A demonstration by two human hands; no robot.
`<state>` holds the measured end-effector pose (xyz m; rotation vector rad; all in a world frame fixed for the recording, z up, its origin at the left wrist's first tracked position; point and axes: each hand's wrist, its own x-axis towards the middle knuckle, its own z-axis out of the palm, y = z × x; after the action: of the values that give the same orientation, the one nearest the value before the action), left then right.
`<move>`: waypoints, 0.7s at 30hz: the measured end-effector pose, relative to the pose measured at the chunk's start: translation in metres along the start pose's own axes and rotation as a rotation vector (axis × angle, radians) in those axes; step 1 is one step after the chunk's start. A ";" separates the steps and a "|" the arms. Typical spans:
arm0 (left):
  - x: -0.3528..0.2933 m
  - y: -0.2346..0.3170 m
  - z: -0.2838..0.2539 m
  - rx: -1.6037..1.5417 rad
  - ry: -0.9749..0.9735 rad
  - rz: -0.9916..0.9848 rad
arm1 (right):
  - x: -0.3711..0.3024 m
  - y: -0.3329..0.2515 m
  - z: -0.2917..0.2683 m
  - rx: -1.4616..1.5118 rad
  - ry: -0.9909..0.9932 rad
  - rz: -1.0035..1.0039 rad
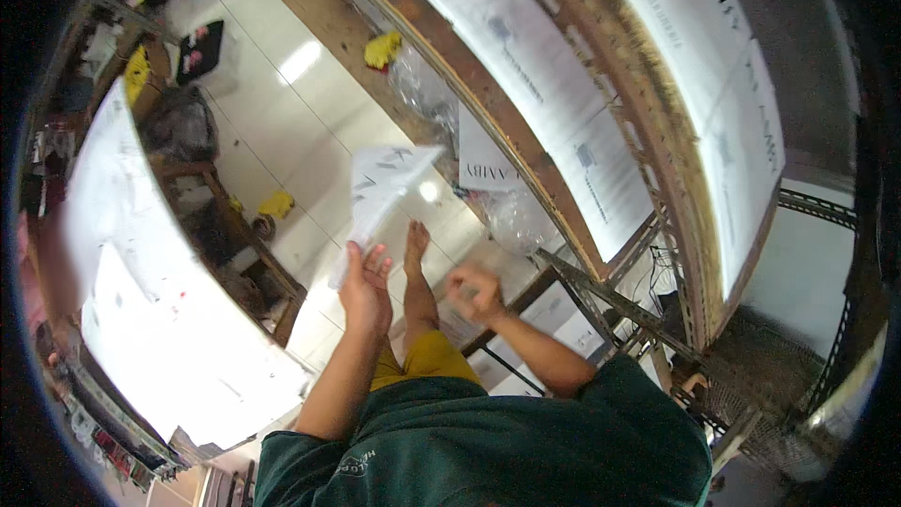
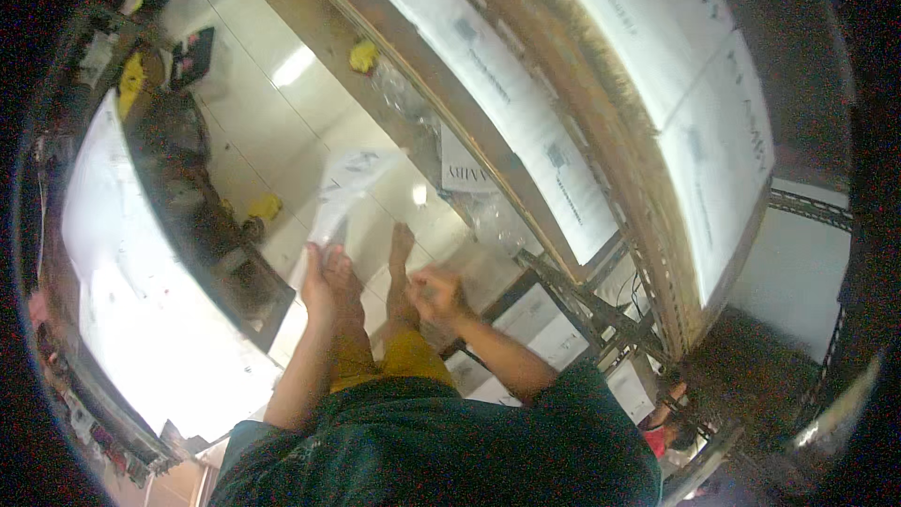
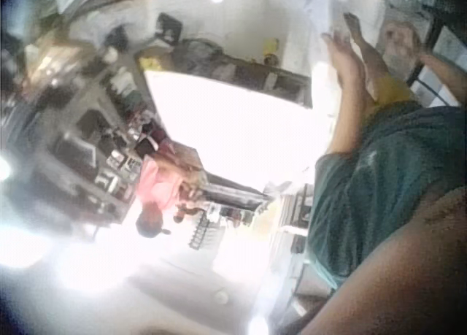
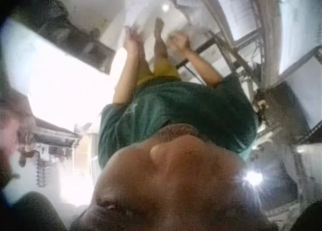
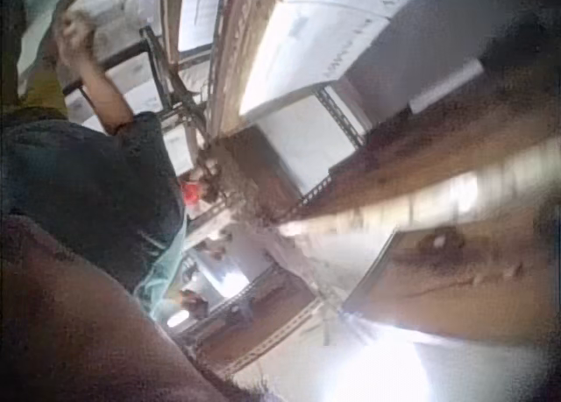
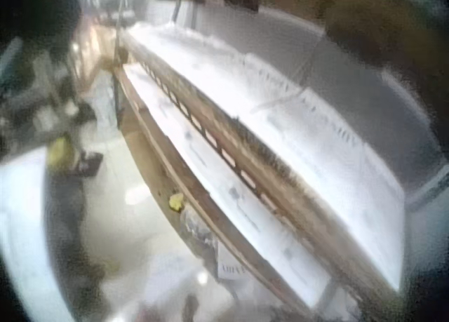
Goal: The person repeatedly picks up white printed sheets from a table and places them onto a nearby metal shelf. The person handles the sheets one at a time, moving between the table and the shelf throughout the clip.
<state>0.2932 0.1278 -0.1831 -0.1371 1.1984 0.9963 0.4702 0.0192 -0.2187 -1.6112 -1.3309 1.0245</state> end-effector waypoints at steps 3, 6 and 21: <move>-0.045 0.020 0.001 0.048 -0.060 -0.024 | -0.079 0.036 0.038 0.406 -0.345 0.558; -0.077 0.043 -0.012 0.073 -0.191 -0.112 | -0.111 0.004 0.018 0.699 -0.686 1.181; -0.200 0.086 -0.021 0.251 -0.619 -0.115 | -0.163 -0.069 0.042 0.412 -1.110 1.084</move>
<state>0.2151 0.0520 0.0064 0.2826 0.7243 0.7028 0.3870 -0.1296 -0.1544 -1.3853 -0.5847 2.9056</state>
